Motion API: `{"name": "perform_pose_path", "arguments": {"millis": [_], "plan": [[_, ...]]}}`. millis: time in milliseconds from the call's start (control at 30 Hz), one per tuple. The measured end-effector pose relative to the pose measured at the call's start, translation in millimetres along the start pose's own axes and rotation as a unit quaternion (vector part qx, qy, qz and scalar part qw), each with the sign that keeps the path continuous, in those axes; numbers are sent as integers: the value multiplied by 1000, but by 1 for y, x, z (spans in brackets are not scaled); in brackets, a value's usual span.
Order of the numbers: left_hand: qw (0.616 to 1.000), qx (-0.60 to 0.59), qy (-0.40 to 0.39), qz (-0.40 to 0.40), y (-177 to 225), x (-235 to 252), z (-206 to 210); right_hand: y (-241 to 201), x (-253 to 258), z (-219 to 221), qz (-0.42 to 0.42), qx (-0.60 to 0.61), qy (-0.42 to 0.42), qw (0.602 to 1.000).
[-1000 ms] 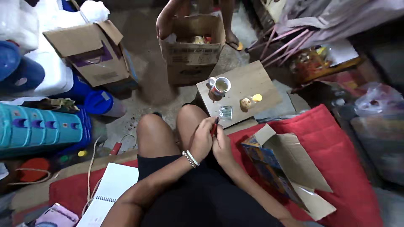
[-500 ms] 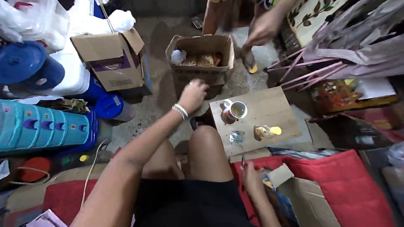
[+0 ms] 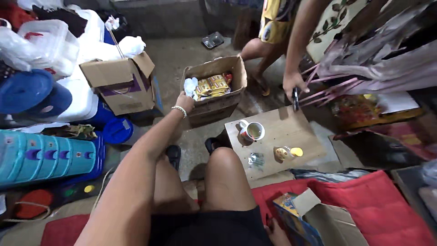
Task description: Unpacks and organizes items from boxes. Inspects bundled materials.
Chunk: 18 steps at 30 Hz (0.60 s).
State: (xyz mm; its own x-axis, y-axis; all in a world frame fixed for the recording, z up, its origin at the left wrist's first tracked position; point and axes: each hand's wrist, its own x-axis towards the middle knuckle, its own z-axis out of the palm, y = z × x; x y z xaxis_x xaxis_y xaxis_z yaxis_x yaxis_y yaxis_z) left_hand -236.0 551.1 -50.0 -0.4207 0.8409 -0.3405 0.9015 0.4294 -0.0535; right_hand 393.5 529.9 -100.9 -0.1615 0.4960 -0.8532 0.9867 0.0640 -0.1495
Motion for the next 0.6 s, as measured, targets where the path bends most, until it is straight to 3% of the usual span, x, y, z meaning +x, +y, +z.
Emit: {"name": "perform_pose_path", "arguments": {"millis": [100, 333, 467, 600], "plan": [[999, -35, -8, 13, 30, -47, 17, 24, 15, 16, -35, 0, 50, 998], [986, -154, 5, -68, 118, -163, 59, 25, 10, 27, -65, 0, 121, 990], [972, -190, -4, -137, 142, -187, 66, 15, 0, 25, -63, -18, 127, 990], [974, -209, 21, -88, 137, -189, 74, 19, 2, 30, -60, -46, 128, 989]]}}
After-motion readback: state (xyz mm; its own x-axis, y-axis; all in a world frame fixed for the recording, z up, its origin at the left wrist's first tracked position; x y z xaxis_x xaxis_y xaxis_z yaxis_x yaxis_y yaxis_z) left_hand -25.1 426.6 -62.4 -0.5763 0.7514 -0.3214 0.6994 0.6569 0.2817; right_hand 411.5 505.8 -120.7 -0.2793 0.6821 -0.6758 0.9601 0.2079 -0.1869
